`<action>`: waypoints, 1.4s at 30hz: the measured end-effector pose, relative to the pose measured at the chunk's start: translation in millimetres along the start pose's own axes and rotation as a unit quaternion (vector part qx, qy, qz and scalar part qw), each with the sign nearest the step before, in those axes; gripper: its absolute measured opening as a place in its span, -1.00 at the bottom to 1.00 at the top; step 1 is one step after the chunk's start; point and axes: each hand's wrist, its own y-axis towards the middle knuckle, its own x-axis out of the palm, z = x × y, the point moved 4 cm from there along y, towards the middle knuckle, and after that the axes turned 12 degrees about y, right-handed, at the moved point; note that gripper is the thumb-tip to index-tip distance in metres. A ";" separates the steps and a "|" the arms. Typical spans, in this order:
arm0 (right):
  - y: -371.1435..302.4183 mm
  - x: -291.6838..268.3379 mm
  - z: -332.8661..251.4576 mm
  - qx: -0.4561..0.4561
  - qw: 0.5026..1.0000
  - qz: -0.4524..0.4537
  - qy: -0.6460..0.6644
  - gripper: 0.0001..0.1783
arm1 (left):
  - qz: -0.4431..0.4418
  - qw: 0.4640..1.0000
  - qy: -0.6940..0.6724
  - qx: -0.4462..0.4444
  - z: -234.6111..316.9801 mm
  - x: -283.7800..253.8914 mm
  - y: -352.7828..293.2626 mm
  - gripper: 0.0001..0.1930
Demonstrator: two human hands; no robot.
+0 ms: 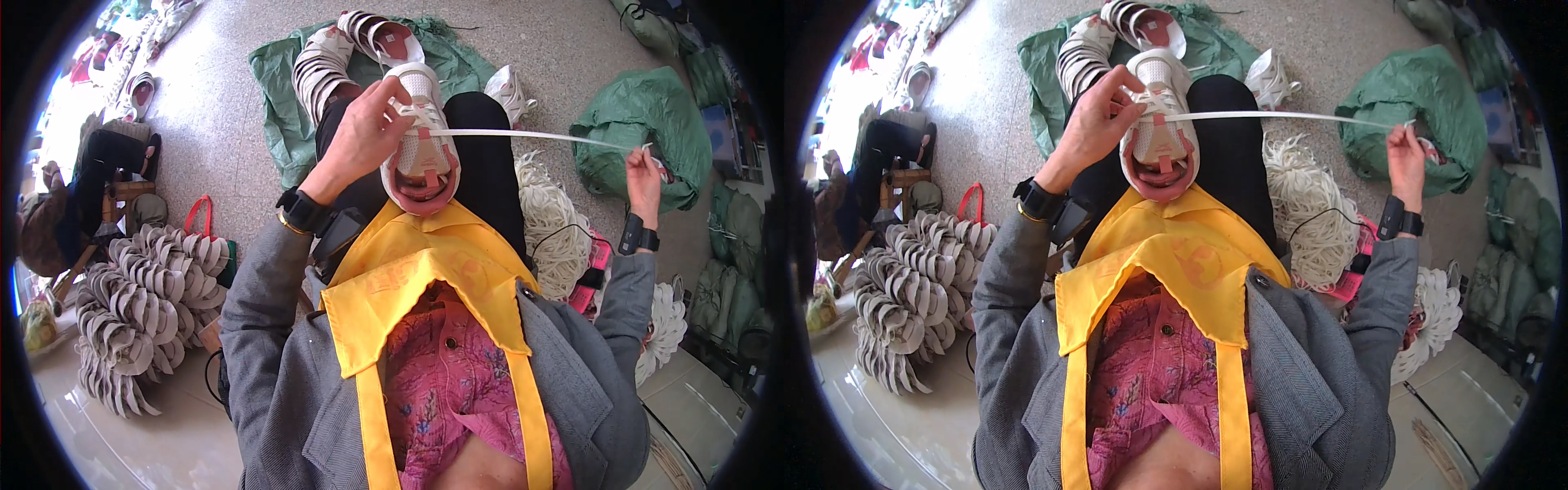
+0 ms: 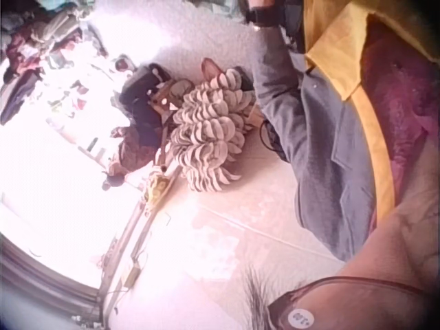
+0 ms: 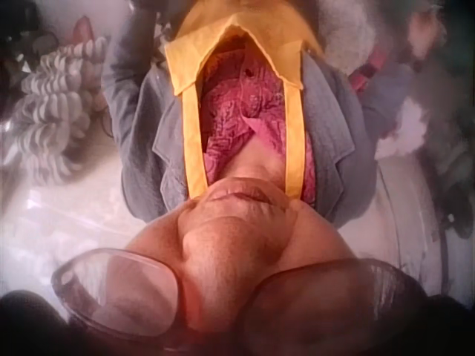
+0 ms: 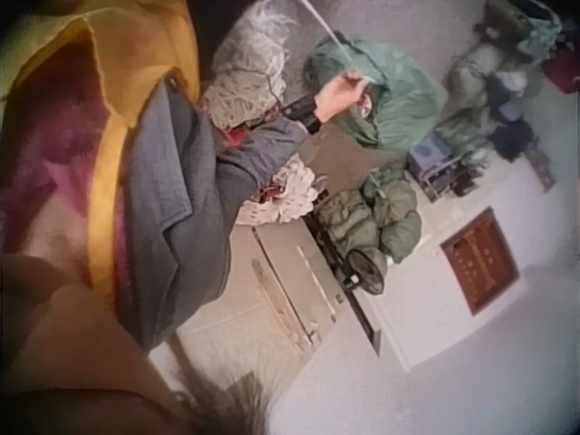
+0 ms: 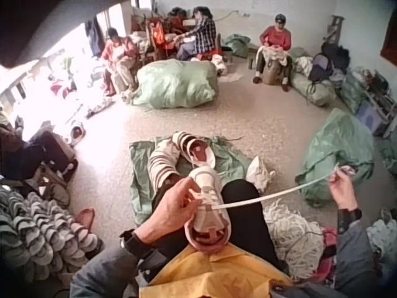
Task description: Lacing a pair of white and pink sneakers while sitting on the floor in a workshop.
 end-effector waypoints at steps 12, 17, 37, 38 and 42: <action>-16.2 48.4 121.5 -0.026 0.857 0.062 -0.512 -0.75 | 0.090 0.961 0.188 0.180 4.1 4.7 11.0 -0.84; -31.7 180.8 190.8 -0.064 0.827 -0.104 -0.549 -0.84 | 0.019 0.950 0.265 0.165 28.7 -7.9 -8.9 -0.81; -31.4 294.7 282.0 0.149 0.841 -0.349 -0.385 -0.63 | -0.042 0.965 -0.256 -0.045 13.9 -44.8 -19.2 -0.92; -29.9 293.2 275.1 0.116 0.850 -0.345 -0.382 -0.63 | -0.034 0.958 -0.279 -0.050 8.3 -49.1 -20.8 -0.92; -19.5 249.1 225.9 0.151 0.889 -0.239 -0.360 -0.58 | -0.023 0.967 -0.247 -0.063 -7.0 -52.9 -22.4 -0.95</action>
